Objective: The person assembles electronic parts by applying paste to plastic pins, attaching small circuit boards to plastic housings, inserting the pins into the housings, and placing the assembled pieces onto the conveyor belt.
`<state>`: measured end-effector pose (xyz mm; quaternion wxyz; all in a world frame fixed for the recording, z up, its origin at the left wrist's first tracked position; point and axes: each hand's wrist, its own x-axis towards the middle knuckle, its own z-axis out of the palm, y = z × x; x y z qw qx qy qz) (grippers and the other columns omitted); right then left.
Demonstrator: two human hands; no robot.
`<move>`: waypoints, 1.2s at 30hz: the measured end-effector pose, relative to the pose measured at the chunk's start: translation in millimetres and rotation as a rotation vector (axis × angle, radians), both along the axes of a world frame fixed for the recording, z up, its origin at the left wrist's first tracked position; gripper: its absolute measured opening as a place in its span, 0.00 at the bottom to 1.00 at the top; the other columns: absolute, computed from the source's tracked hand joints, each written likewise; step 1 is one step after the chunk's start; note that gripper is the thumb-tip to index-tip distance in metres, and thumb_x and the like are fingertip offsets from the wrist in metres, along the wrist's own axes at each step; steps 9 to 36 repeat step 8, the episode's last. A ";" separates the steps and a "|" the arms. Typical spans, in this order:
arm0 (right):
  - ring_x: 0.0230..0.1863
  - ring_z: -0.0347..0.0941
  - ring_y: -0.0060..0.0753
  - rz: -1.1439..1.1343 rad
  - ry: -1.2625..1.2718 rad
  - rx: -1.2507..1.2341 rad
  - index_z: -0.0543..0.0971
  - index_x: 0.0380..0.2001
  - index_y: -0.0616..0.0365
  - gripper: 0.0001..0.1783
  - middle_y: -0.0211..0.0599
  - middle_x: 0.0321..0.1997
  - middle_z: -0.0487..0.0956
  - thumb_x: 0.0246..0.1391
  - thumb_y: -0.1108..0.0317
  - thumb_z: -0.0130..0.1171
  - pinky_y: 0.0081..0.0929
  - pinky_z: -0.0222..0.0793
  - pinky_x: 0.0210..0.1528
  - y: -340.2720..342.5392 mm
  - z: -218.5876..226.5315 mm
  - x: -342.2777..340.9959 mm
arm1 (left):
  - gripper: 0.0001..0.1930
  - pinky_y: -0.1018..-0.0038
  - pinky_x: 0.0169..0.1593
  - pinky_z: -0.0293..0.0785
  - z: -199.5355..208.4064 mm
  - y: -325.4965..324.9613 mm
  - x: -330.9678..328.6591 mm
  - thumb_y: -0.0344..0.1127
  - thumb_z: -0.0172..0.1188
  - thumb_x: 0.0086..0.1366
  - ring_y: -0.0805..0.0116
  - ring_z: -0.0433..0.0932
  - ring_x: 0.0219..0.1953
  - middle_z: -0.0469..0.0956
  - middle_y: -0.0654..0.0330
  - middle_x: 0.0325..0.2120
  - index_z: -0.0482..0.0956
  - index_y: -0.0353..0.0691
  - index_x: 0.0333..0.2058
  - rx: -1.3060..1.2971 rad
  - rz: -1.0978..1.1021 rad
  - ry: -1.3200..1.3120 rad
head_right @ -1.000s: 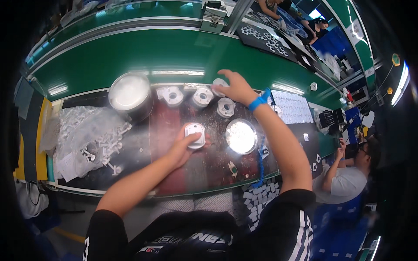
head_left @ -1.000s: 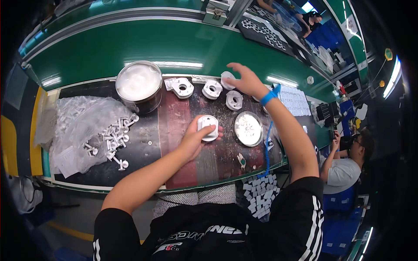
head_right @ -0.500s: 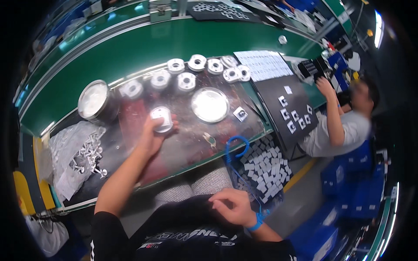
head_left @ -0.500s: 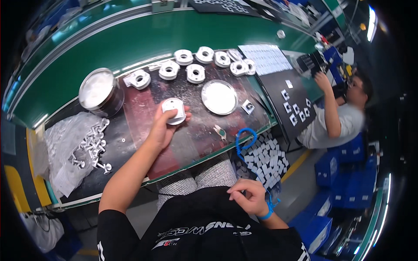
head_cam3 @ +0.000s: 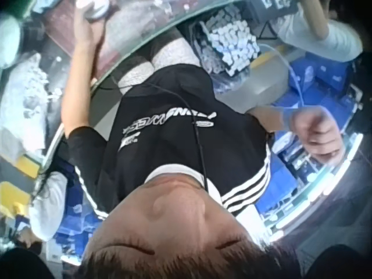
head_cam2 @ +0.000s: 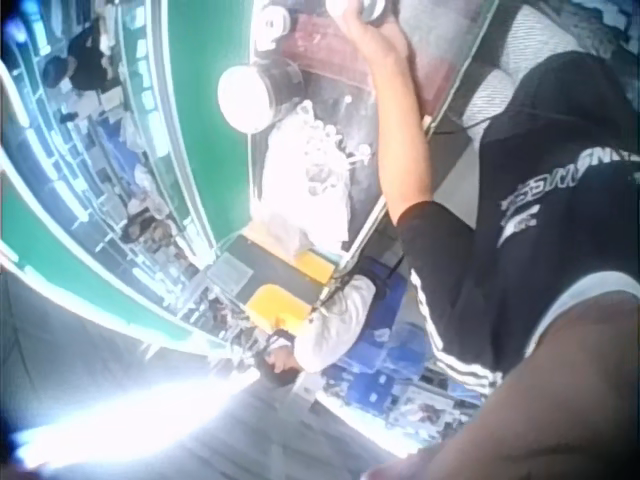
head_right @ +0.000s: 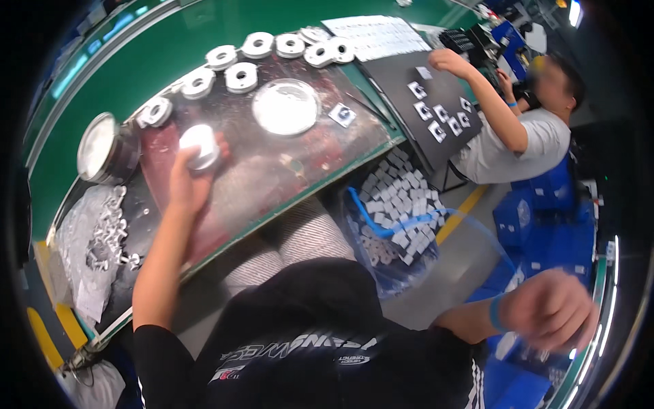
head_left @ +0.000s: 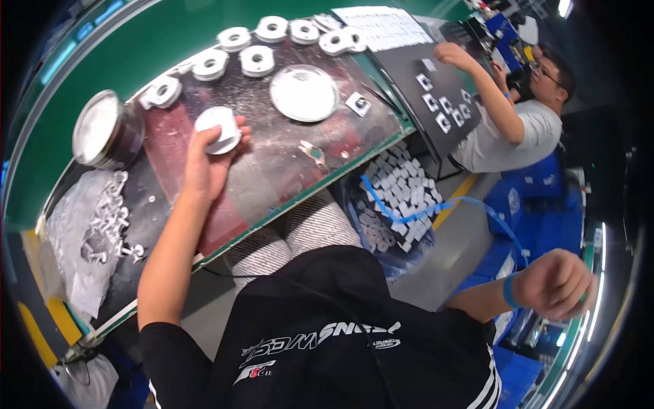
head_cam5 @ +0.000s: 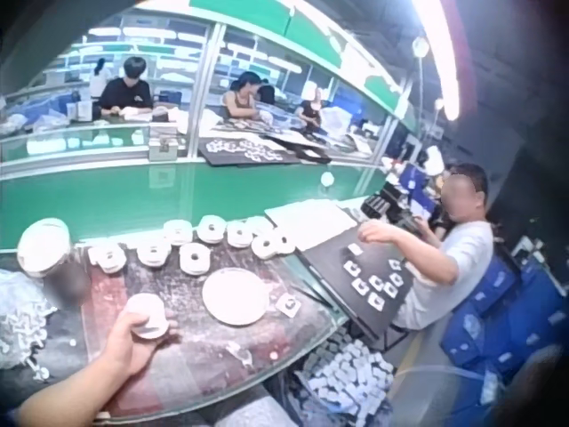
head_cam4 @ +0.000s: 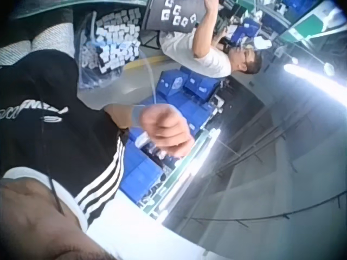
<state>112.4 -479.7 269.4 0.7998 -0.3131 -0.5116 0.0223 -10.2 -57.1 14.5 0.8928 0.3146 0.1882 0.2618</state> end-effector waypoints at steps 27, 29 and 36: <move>0.16 0.60 0.19 -0.005 0.665 0.537 0.76 0.26 0.57 0.04 0.25 0.13 0.64 0.48 0.79 0.56 0.24 0.61 0.32 -91.0 -79.6 37.7 | 0.26 0.60 0.57 0.73 -12.4 5.6 0.6 0.37 0.53 0.63 0.49 0.75 0.51 0.73 0.41 0.51 0.64 0.31 0.58 0.070 -0.001 0.033; 0.16 0.60 0.19 -0.005 0.665 0.537 0.76 0.26 0.57 0.04 0.25 0.13 0.64 0.48 0.79 0.56 0.24 0.61 0.32 -91.0 -79.6 37.7 | 0.26 0.60 0.57 0.73 -12.4 5.6 0.6 0.37 0.53 0.63 0.49 0.75 0.51 0.73 0.41 0.51 0.64 0.31 0.58 0.070 -0.001 0.033; 0.16 0.60 0.19 -0.005 0.665 0.537 0.76 0.26 0.57 0.04 0.25 0.13 0.64 0.48 0.79 0.56 0.24 0.61 0.32 -91.0 -79.6 37.7 | 0.26 0.60 0.57 0.73 -12.4 5.6 0.6 0.37 0.53 0.63 0.49 0.75 0.51 0.73 0.41 0.51 0.64 0.31 0.58 0.070 -0.001 0.033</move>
